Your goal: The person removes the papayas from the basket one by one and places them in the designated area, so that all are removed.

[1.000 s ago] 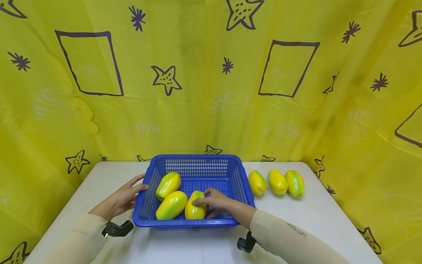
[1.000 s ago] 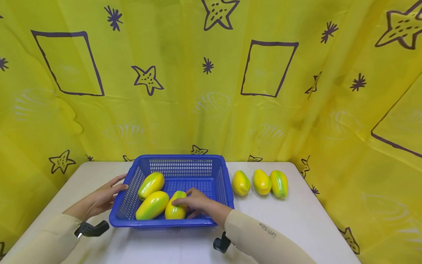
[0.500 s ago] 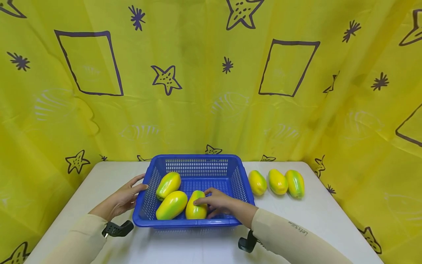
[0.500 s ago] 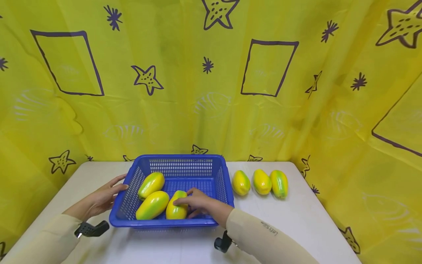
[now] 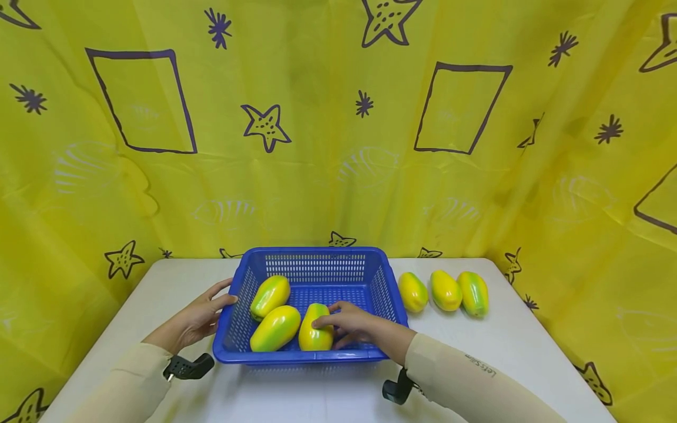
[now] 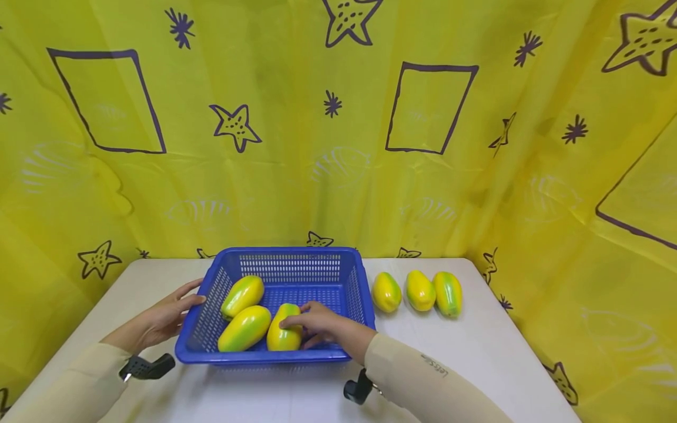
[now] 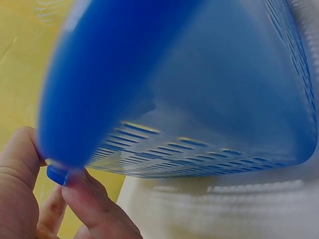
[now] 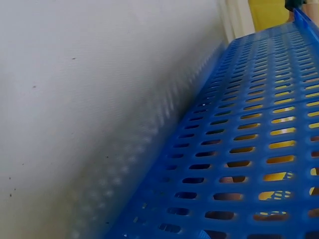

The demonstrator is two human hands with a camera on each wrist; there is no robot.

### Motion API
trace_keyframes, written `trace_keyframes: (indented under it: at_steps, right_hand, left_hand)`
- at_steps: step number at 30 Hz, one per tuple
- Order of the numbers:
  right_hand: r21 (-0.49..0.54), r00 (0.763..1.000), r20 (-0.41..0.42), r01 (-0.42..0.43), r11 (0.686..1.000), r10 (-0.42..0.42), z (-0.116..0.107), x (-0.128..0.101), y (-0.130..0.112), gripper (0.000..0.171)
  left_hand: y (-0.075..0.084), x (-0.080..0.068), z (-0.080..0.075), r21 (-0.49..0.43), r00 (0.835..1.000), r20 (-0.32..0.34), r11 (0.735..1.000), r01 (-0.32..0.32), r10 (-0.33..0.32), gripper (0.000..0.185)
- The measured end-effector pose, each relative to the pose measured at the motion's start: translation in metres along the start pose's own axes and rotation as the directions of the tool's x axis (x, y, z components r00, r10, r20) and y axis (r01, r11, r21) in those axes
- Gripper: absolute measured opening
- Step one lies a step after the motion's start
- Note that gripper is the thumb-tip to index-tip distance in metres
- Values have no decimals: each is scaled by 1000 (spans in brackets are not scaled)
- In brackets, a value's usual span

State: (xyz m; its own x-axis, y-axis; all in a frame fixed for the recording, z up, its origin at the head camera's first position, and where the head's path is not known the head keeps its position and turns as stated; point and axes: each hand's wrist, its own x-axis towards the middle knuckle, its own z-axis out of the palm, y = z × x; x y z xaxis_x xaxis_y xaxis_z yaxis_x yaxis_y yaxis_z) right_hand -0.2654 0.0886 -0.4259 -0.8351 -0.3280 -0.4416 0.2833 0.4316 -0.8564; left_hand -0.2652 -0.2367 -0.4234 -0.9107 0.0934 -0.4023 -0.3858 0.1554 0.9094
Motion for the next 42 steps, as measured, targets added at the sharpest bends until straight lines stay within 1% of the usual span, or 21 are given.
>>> trace_keyframes:
  at_steps: [11, 23, 32, 39, 42]
  right_hand:
    - [79, 1000, 23, -6, 997, 4, -3, -2, 1, 64]
    - [176, 1000, 21, -18, 984, 14, -8, -13, -2, 65]
    - [239, 1000, -10, -26, 971, 30, -18, -22, -3, 64]
    - [279, 998, -43, -27, 960, 40, -32, -35, -8, 58]
    - [285, 997, -61, -35, 958, 54, -39, -40, -10, 58]
  left_hand:
    - [0, -1, 1, 1, 1000, 6, 1000, 0, 0, 83]
    - [-1, 0, 3, 6, 1000, -6, 1000, 7, -7, 84]
    - [0, 0, 2, 3, 1000, -4, 1000, 4, -4, 83]
    - [0, 0, 0, 12, 1000, 5, 1000, 1, -1, 83]
    - [1, -1, 0, 15, 1000, -4, 1000, 4, -4, 83]
